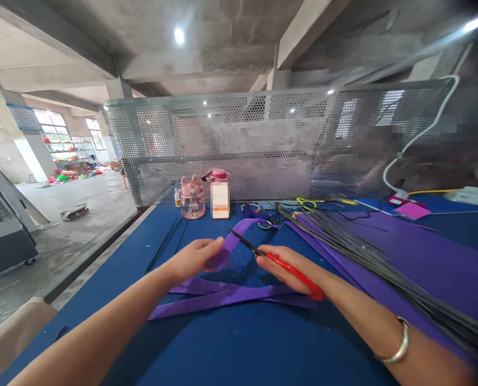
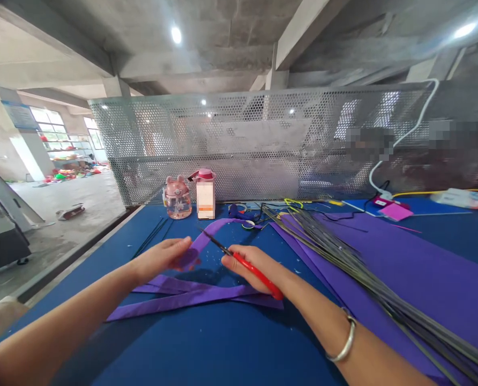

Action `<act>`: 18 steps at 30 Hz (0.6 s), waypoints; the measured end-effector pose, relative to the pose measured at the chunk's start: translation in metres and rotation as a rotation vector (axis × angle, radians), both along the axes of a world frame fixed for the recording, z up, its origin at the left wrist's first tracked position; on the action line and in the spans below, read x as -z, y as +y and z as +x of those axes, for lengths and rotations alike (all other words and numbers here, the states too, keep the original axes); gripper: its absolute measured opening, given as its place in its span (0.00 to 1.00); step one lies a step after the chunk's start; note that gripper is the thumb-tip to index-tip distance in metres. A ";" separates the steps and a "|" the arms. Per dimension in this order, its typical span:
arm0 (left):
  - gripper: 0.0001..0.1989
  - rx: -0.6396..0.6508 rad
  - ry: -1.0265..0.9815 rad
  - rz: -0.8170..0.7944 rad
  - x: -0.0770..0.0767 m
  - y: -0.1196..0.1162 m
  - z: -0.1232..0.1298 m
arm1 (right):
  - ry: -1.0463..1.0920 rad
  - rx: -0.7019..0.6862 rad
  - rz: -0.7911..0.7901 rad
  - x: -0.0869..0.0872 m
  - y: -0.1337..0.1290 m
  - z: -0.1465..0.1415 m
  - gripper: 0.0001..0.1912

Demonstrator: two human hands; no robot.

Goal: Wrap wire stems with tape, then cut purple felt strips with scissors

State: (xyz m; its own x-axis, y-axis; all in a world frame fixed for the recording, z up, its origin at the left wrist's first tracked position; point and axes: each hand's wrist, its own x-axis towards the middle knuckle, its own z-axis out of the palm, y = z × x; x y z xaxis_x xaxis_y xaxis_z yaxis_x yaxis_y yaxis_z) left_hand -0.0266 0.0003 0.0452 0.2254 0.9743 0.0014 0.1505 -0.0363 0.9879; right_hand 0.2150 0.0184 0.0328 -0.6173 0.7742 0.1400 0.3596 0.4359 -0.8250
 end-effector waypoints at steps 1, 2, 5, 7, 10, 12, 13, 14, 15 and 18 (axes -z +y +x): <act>0.19 0.012 -0.007 -0.036 0.006 -0.002 0.006 | -0.020 -0.022 0.011 0.003 -0.001 -0.001 0.20; 0.17 -0.030 -0.038 -0.064 0.011 -0.004 0.011 | -0.037 -0.041 0.018 0.005 -0.003 -0.001 0.19; 0.15 -0.032 -0.147 -0.176 0.027 -0.010 0.019 | -0.089 -0.038 0.027 0.012 -0.009 -0.002 0.15; 0.13 0.010 -0.171 -0.175 0.037 -0.014 0.017 | -0.139 0.005 0.078 0.014 -0.014 -0.003 0.13; 0.11 0.020 -0.085 -0.046 0.047 -0.021 0.010 | -0.200 0.039 0.220 0.013 -0.021 -0.008 0.14; 0.12 -0.012 -0.033 -0.002 0.050 -0.023 0.007 | -0.233 0.036 0.263 0.007 -0.023 -0.010 0.15; 0.12 -0.025 -0.049 -0.004 0.050 -0.024 0.006 | -0.256 0.027 0.261 0.003 -0.023 -0.011 0.15; 0.12 -0.034 -0.094 -0.020 0.050 -0.023 0.005 | -0.285 0.014 0.250 -0.002 -0.022 -0.011 0.16; 0.13 -0.045 -0.158 -0.052 0.049 -0.022 0.005 | -0.321 -0.004 0.237 -0.006 -0.020 -0.010 0.20; 0.16 -0.106 -0.307 -0.187 0.045 -0.019 0.005 | -0.370 -0.018 0.222 -0.014 -0.015 -0.005 0.32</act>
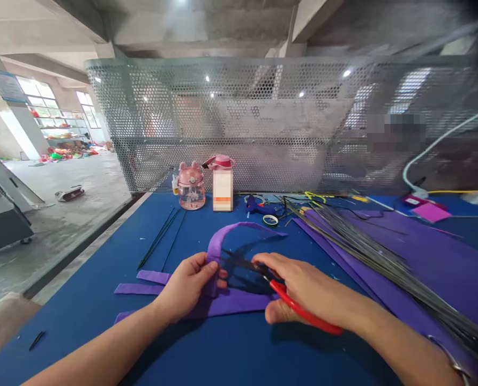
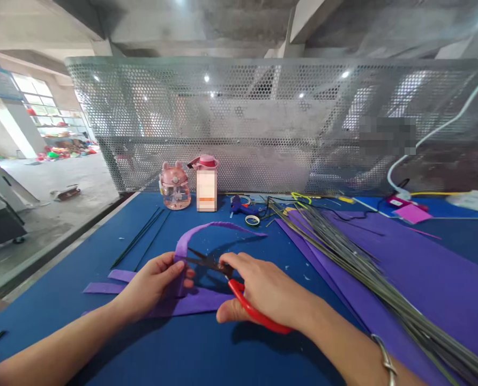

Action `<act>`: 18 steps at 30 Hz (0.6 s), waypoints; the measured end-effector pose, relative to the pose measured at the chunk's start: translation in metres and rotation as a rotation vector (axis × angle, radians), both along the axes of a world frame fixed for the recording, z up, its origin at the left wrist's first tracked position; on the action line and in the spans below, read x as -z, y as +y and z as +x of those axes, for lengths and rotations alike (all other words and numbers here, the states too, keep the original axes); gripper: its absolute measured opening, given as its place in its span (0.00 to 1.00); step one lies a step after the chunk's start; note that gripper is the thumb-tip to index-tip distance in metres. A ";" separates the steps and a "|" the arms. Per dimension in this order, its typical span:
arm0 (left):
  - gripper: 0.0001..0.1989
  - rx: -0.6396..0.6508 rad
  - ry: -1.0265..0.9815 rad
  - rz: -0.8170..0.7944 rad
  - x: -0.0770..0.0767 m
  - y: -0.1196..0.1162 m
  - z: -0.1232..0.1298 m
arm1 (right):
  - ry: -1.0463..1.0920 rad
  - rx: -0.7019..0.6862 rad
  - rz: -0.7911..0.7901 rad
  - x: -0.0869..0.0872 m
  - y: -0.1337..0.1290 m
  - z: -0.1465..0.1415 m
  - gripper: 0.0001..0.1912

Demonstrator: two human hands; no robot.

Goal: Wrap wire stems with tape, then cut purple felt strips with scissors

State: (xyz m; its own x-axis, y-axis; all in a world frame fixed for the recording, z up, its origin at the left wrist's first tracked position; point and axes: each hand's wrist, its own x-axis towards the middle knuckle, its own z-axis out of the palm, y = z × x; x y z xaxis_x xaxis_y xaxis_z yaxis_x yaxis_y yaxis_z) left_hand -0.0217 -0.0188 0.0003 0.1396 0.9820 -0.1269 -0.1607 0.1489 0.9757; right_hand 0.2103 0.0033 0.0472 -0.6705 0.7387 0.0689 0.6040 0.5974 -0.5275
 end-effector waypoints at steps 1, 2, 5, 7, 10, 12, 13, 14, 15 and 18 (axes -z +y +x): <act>0.16 -0.029 -0.005 -0.032 -0.001 0.001 0.000 | 0.011 0.007 0.005 0.000 0.001 0.002 0.32; 0.17 -0.057 0.004 -0.048 -0.002 0.001 0.001 | 0.022 0.025 0.010 0.000 0.002 0.004 0.31; 0.17 -0.092 0.047 -0.017 -0.002 0.000 0.002 | 0.017 0.065 0.011 0.003 -0.001 0.008 0.24; 0.17 -0.091 0.058 0.006 0.000 -0.003 0.004 | -0.021 0.056 0.001 0.004 -0.004 0.009 0.22; 0.17 -0.105 0.053 0.020 0.001 -0.007 0.006 | -0.070 0.024 0.015 0.007 -0.008 0.010 0.24; 0.15 -0.136 0.011 0.007 -0.002 -0.007 0.009 | -0.081 0.013 0.037 0.009 -0.006 0.012 0.25; 0.14 -0.168 -0.028 -0.016 -0.005 -0.006 0.010 | -0.082 0.024 0.042 0.008 -0.004 0.013 0.25; 0.12 -0.210 -0.076 -0.053 -0.008 -0.004 0.012 | -0.080 0.042 0.040 0.006 -0.001 0.015 0.25; 0.09 -0.255 -0.130 -0.094 -0.012 0.000 0.014 | -0.073 0.065 0.034 0.002 0.003 0.017 0.25; 0.04 -0.338 -0.267 -0.159 -0.020 0.013 0.019 | -0.048 0.080 0.007 -0.014 0.015 0.025 0.27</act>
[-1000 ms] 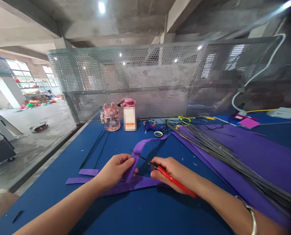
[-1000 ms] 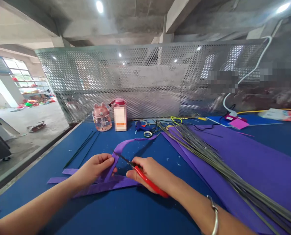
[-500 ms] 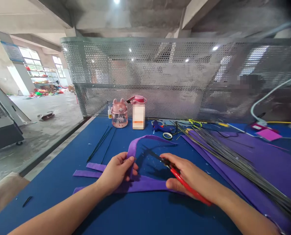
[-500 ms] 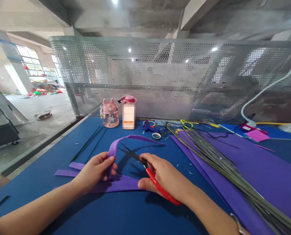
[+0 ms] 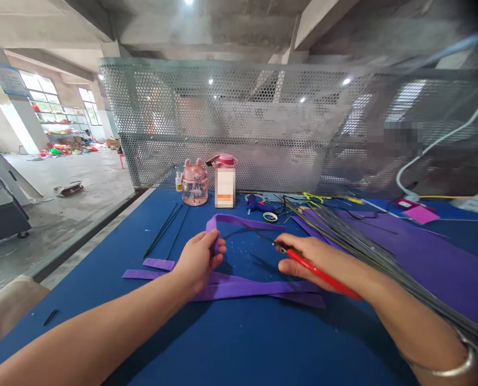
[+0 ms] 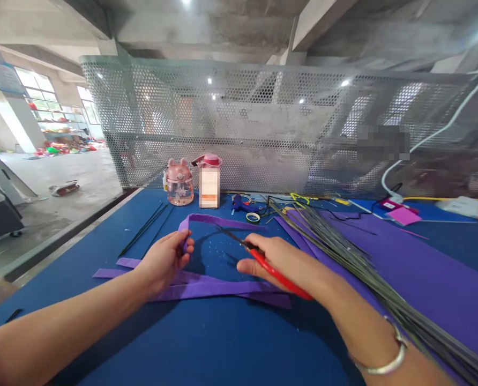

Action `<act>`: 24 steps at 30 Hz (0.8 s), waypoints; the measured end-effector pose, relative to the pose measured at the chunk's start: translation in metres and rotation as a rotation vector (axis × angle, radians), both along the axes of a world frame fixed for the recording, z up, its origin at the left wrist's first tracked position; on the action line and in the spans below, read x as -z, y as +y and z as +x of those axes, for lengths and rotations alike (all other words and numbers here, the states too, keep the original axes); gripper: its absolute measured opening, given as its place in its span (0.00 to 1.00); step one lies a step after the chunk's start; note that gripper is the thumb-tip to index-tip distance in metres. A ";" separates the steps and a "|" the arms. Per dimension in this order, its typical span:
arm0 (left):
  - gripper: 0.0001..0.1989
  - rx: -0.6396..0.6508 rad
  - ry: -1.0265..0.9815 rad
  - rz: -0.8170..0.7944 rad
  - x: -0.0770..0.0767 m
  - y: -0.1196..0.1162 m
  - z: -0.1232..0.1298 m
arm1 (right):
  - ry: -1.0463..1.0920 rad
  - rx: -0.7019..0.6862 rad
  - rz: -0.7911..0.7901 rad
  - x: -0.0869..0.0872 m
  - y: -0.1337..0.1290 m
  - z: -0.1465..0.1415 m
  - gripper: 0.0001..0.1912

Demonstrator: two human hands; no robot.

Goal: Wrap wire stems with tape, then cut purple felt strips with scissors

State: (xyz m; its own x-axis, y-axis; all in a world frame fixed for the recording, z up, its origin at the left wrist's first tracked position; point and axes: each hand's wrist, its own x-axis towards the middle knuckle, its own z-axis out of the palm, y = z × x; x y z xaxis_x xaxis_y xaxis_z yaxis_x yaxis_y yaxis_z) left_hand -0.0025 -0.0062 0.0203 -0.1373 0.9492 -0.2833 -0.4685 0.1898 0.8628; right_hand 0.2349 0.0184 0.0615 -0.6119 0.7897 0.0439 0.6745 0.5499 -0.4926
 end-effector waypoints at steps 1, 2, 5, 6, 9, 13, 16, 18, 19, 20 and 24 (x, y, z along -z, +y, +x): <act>0.04 -0.002 -0.011 0.025 0.000 0.004 0.001 | 0.016 -0.017 -0.017 -0.005 0.003 0.002 0.28; 0.05 0.024 -0.003 0.057 0.001 0.007 0.002 | 0.055 -0.050 -0.053 -0.009 0.006 0.004 0.29; 0.10 0.085 0.110 0.163 0.013 0.008 0.000 | 0.321 -0.107 -0.148 -0.009 0.006 0.009 0.36; 0.12 0.099 0.150 0.191 0.017 0.007 -0.002 | 0.361 -0.102 -0.155 -0.006 0.004 0.010 0.36; 0.16 0.144 0.213 0.251 0.025 -0.001 -0.007 | 0.210 -0.083 -0.109 0.007 -0.005 0.011 0.35; 0.16 0.191 0.226 0.248 0.022 -0.015 -0.005 | 0.002 -0.082 -0.058 0.010 -0.016 0.004 0.33; 0.16 0.233 0.242 0.209 0.019 -0.024 0.003 | -0.057 -0.121 -0.076 0.007 -0.020 -0.007 0.33; 0.16 0.263 0.267 0.201 0.019 -0.028 0.006 | -0.055 -0.141 -0.082 0.007 -0.023 -0.013 0.31; 0.15 0.278 0.280 0.205 0.019 -0.029 0.007 | -0.042 -0.149 -0.080 0.008 -0.024 -0.016 0.30; 0.15 0.292 0.290 0.213 0.020 -0.030 0.007 | -0.023 -0.154 -0.074 0.010 -0.025 -0.018 0.30; 0.14 0.345 0.336 0.263 0.021 -0.034 0.006 | 0.074 -0.163 -0.113 0.021 -0.026 -0.020 0.32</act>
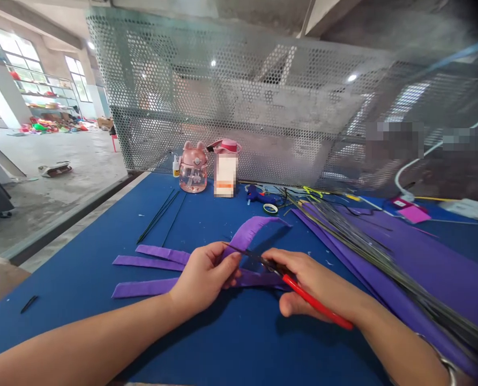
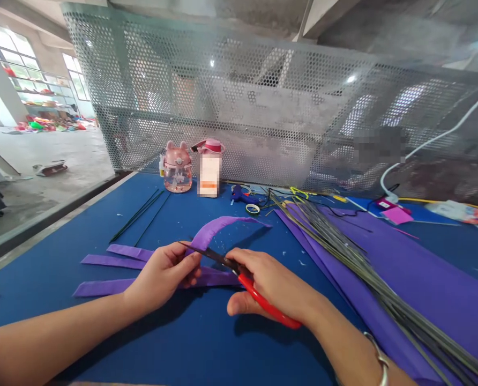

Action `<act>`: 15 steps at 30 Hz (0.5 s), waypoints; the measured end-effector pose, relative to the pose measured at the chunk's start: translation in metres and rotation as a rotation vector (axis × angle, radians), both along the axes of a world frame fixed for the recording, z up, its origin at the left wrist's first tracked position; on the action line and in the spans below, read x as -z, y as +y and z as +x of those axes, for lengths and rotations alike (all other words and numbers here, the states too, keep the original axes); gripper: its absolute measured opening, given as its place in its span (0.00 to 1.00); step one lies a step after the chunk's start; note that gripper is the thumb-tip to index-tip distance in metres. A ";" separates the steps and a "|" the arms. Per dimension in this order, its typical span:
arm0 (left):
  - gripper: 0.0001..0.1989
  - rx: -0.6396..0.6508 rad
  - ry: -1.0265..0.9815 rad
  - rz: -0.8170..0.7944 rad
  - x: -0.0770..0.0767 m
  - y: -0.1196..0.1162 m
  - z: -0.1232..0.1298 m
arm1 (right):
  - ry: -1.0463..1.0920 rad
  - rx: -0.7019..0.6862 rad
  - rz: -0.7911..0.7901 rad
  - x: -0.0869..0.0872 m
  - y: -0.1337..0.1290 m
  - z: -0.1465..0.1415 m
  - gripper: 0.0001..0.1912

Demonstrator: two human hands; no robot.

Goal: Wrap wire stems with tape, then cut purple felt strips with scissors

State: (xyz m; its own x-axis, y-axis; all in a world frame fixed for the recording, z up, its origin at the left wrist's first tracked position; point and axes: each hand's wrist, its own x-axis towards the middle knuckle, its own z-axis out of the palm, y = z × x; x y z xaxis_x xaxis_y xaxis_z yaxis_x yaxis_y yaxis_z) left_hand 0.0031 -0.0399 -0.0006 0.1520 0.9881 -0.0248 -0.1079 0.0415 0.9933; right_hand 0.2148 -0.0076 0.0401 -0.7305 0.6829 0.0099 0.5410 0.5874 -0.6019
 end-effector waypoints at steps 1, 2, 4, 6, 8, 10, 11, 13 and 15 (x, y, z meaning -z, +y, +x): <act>0.15 0.018 0.011 0.011 0.000 -0.001 0.000 | 0.025 0.000 -0.033 0.002 0.001 0.000 0.33; 0.15 0.037 0.016 0.018 -0.001 -0.002 0.000 | 0.046 -0.006 -0.067 0.003 0.001 0.000 0.35; 0.16 0.064 0.006 0.012 -0.003 -0.003 0.000 | 0.076 -0.025 -0.120 0.002 0.002 0.000 0.37; 0.16 0.064 -0.024 -0.013 -0.005 -0.003 0.001 | 0.096 -0.047 -0.148 -0.002 0.002 -0.001 0.37; 0.17 0.032 -0.053 -0.030 -0.006 -0.003 0.002 | 0.107 -0.062 -0.156 -0.005 0.001 -0.001 0.38; 0.17 -0.022 -0.073 -0.034 -0.007 -0.001 0.002 | 0.111 -0.053 -0.124 -0.006 0.000 -0.001 0.39; 0.17 -0.046 -0.078 -0.031 -0.006 0.000 0.002 | 0.100 -0.042 -0.093 -0.006 -0.001 -0.001 0.38; 0.16 -0.073 -0.076 -0.025 -0.005 0.000 0.002 | 0.053 -0.011 -0.008 -0.003 -0.002 -0.001 0.36; 0.15 -0.072 -0.067 -0.013 -0.004 -0.001 0.001 | -0.004 0.014 0.083 -0.001 -0.003 -0.003 0.33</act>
